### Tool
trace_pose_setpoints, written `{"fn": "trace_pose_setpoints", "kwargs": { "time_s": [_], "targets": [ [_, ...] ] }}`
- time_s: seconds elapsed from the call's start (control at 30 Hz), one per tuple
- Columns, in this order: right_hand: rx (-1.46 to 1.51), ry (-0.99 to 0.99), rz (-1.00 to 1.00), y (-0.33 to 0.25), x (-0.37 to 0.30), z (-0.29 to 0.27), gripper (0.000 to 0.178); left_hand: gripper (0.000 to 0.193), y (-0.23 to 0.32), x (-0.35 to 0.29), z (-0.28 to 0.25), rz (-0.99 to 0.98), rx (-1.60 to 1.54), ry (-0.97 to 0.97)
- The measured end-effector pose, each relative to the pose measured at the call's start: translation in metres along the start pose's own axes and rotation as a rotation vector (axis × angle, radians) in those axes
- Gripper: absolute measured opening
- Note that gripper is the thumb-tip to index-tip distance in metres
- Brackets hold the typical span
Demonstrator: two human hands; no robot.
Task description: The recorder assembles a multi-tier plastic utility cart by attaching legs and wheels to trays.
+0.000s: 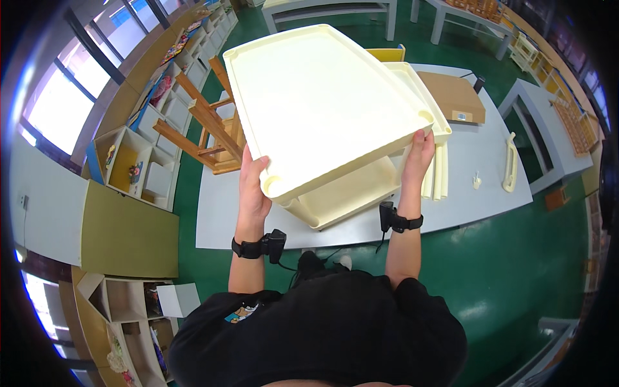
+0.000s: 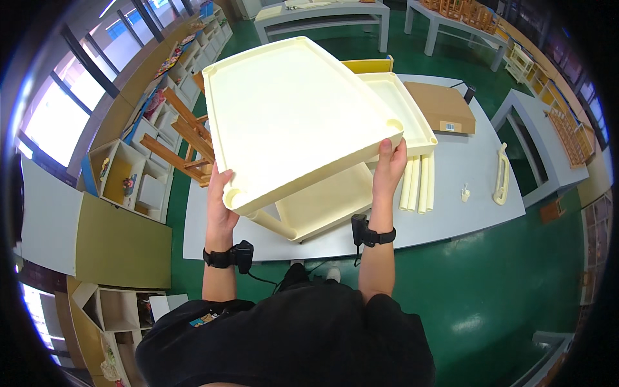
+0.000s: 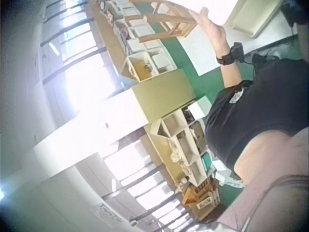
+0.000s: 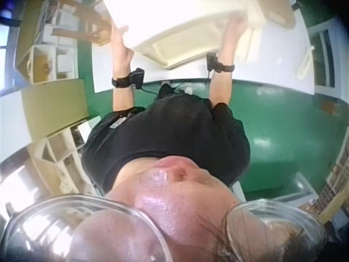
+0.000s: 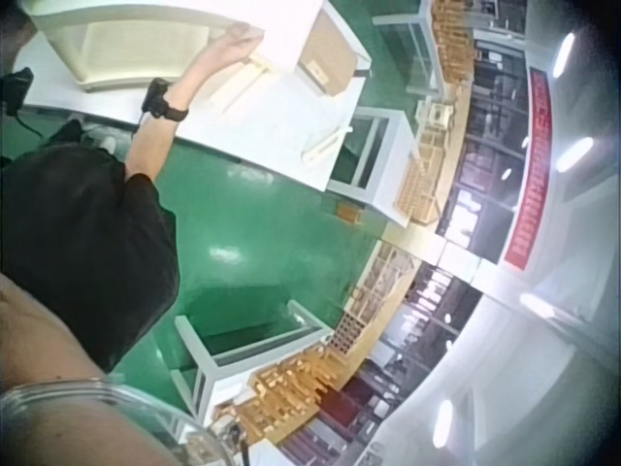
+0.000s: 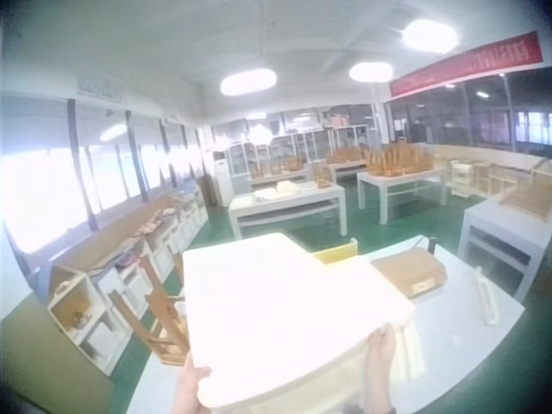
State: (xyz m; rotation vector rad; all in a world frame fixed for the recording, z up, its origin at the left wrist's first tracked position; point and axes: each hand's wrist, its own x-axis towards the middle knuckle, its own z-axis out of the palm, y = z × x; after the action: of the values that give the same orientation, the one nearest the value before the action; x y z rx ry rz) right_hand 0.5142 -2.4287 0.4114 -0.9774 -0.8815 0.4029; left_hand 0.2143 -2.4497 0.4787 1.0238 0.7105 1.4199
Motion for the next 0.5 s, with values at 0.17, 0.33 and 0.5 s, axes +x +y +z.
{"fn": "trace_pose_setpoints", "kwargs": {
  "time_s": [0.17,0.33,0.5],
  "targets": [
    [0.073,0.035,0.095,0.006,-0.01,0.002,0.05,0.064,0.001,0.009,-0.006,0.016,0.062,0.044],
    [0.141,-0.068,0.044,0.033,-0.027,0.001,0.046,0.061,0.013,0.024,-0.027,-0.056,0.004,0.077],
    [0.25,-0.113,0.039,0.047,-0.034,0.0,0.042,0.057,0.028,0.027,-0.03,-0.083,0.025,0.092]
  ]
}}
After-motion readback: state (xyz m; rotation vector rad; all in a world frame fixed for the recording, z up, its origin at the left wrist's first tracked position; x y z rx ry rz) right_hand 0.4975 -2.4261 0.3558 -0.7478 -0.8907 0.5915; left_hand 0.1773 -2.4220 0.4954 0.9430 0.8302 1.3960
